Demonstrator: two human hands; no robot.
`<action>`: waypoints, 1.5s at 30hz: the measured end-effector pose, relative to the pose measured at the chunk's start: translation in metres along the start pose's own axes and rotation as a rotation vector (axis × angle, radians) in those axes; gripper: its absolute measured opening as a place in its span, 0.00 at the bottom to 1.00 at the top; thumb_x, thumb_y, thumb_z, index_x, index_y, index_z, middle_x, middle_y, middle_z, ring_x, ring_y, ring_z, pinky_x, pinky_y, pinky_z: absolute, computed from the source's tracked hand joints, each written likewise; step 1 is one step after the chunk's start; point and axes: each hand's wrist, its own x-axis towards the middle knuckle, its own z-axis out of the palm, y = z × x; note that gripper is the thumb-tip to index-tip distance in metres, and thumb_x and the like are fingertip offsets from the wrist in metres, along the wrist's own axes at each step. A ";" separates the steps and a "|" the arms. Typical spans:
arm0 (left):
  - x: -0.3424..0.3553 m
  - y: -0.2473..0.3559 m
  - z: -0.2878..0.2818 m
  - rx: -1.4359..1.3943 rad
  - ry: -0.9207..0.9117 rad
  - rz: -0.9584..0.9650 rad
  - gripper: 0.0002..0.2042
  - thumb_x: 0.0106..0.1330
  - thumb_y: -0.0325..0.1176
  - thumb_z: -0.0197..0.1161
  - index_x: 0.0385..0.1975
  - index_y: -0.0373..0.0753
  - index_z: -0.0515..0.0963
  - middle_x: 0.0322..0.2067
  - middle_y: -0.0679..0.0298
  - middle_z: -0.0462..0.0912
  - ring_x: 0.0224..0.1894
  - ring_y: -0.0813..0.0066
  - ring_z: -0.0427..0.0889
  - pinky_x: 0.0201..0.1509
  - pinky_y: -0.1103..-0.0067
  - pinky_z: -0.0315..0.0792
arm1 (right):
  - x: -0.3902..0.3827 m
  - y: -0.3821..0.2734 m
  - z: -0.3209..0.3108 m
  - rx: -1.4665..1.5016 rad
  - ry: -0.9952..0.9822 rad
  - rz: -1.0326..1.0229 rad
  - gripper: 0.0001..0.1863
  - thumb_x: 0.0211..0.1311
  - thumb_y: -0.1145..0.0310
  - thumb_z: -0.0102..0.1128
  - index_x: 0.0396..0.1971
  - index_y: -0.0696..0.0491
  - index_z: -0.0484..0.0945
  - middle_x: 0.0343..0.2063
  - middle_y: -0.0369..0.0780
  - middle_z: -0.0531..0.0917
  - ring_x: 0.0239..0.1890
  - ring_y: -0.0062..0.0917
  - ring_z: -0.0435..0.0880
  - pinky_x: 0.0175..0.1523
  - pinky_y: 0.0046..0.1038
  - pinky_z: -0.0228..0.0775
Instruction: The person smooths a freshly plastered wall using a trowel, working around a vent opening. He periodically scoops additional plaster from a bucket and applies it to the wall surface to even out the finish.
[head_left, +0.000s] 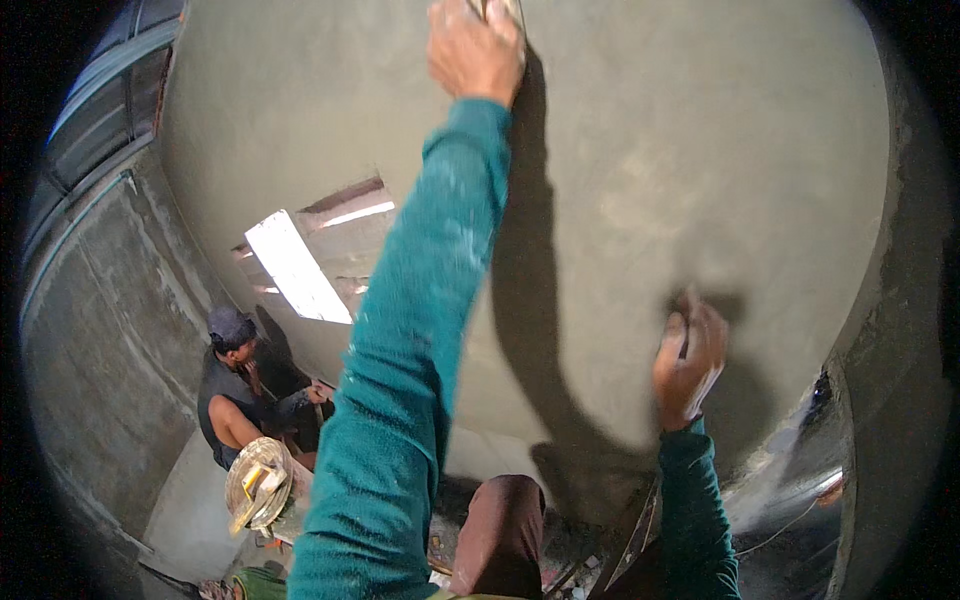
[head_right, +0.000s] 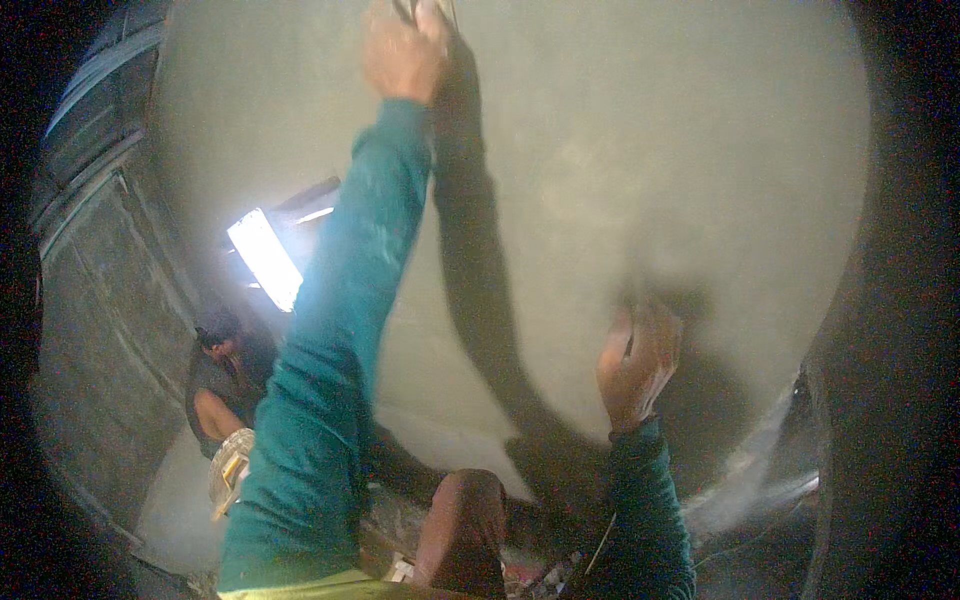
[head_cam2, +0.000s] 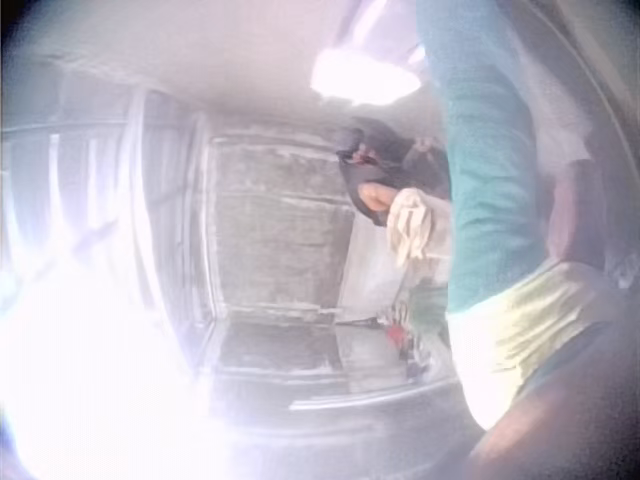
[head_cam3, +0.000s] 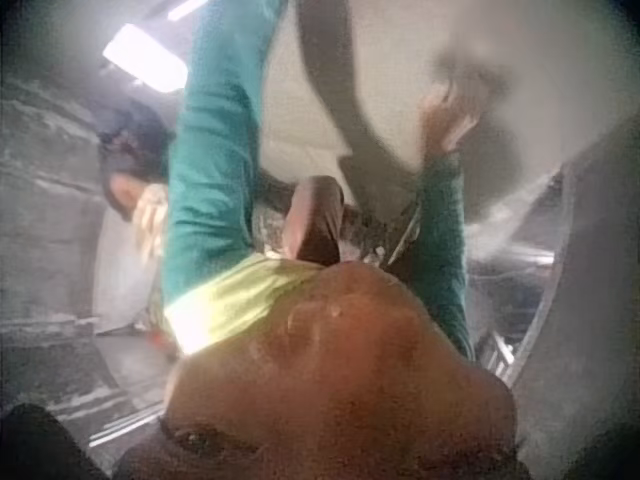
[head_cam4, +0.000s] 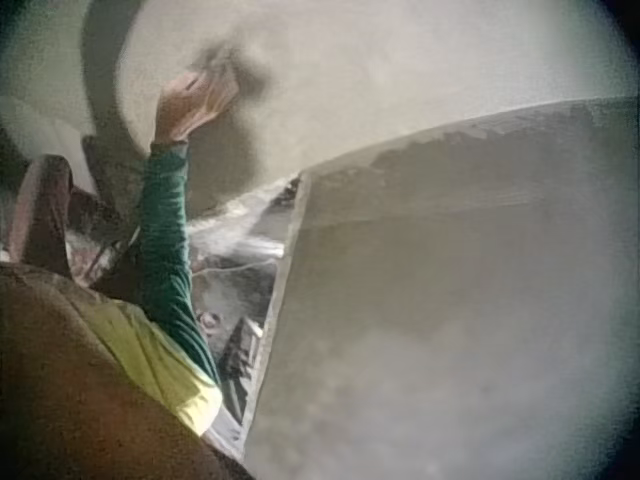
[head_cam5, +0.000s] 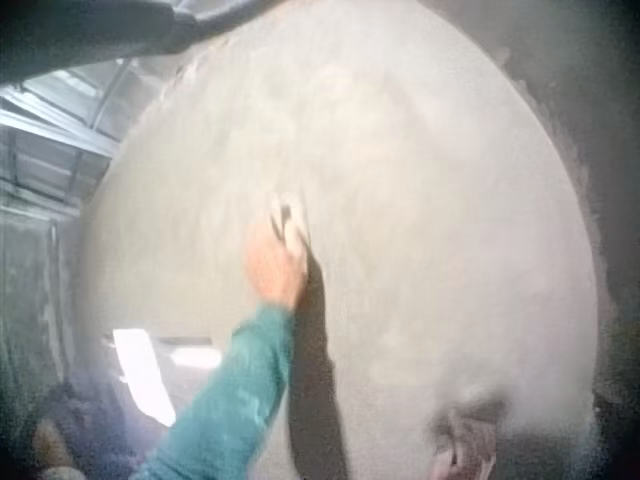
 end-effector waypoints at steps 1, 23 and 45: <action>0.008 0.006 0.003 0.120 0.008 -0.037 0.24 0.75 0.39 0.55 0.65 0.32 0.71 0.58 0.41 0.77 0.57 0.42 0.78 0.63 0.58 0.71 | 0.014 -0.020 -0.009 -0.040 0.067 -0.003 0.31 0.67 0.68 0.60 0.71 0.53 0.69 0.67 0.46 0.73 0.74 0.44 0.64 0.76 0.44 0.55; 0.023 -0.040 0.020 0.140 0.453 0.499 0.18 0.69 0.40 0.63 0.50 0.32 0.79 0.47 0.37 0.80 0.44 0.38 0.81 0.47 0.54 0.76 | 0.173 -0.046 -0.004 -0.386 0.474 -0.205 0.32 0.68 0.62 0.56 0.73 0.45 0.67 0.75 0.43 0.63 0.79 0.44 0.52 0.80 0.57 0.37; 0.011 -0.001 -0.024 0.219 -0.053 0.419 0.30 0.63 0.27 0.64 0.68 0.52 0.72 0.53 0.42 0.75 0.50 0.42 0.80 0.49 0.57 0.79 | 0.166 -0.042 -0.019 -0.427 0.480 -0.207 0.31 0.65 0.65 0.58 0.70 0.43 0.72 0.72 0.39 0.69 0.77 0.39 0.59 0.80 0.56 0.38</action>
